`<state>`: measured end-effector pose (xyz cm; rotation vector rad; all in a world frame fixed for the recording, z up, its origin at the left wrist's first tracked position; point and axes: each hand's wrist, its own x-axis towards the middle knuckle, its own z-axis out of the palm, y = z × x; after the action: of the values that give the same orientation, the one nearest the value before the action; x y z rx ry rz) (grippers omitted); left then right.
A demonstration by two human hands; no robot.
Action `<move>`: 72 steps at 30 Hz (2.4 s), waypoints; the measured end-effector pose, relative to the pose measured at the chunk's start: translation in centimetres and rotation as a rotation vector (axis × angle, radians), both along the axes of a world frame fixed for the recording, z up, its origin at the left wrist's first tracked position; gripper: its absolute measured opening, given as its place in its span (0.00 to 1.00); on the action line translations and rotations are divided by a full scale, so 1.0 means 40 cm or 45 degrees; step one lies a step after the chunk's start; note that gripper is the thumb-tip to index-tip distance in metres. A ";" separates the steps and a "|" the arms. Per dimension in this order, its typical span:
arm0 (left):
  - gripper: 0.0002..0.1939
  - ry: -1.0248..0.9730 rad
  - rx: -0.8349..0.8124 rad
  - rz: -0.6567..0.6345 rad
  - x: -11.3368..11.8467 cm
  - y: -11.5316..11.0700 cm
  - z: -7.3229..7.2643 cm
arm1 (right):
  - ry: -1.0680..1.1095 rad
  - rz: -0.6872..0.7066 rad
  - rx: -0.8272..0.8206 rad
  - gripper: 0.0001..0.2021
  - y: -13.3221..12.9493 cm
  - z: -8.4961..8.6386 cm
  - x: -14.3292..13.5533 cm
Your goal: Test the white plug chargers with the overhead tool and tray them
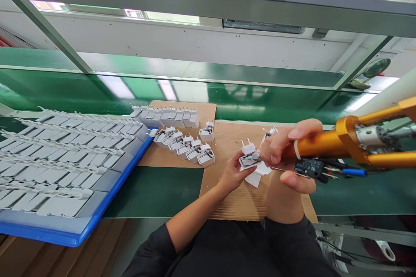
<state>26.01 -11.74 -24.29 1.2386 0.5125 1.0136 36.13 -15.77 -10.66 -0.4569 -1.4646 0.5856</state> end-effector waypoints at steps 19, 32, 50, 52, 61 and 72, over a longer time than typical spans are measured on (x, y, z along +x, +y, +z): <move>0.21 0.857 0.564 0.264 -0.220 0.004 -0.073 | 0.220 -0.427 0.005 0.26 0.119 -0.029 0.087; 0.15 0.802 0.639 0.259 -0.227 -0.009 -0.103 | 0.189 -1.329 -0.172 0.32 0.111 -0.163 0.188; 0.15 0.777 0.543 0.186 -0.237 -0.008 -0.109 | -0.840 -0.668 -0.843 0.20 -0.020 -0.409 -0.085; 0.15 0.781 0.548 0.182 -0.238 -0.009 -0.109 | -0.858 -0.682 -0.875 0.18 -0.022 -0.421 -0.093; 0.16 0.807 0.585 0.216 -0.241 -0.012 -0.109 | -0.943 -0.838 -0.772 0.22 -0.029 -0.422 -0.107; 0.16 0.829 0.702 0.243 -0.244 -0.013 -0.111 | -0.950 -0.819 -0.856 0.19 -0.028 -0.429 -0.108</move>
<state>16.24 -12.25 -28.72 2.0671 0.9009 0.9250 31.83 -16.90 -27.82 -1.7461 -1.6456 0.3748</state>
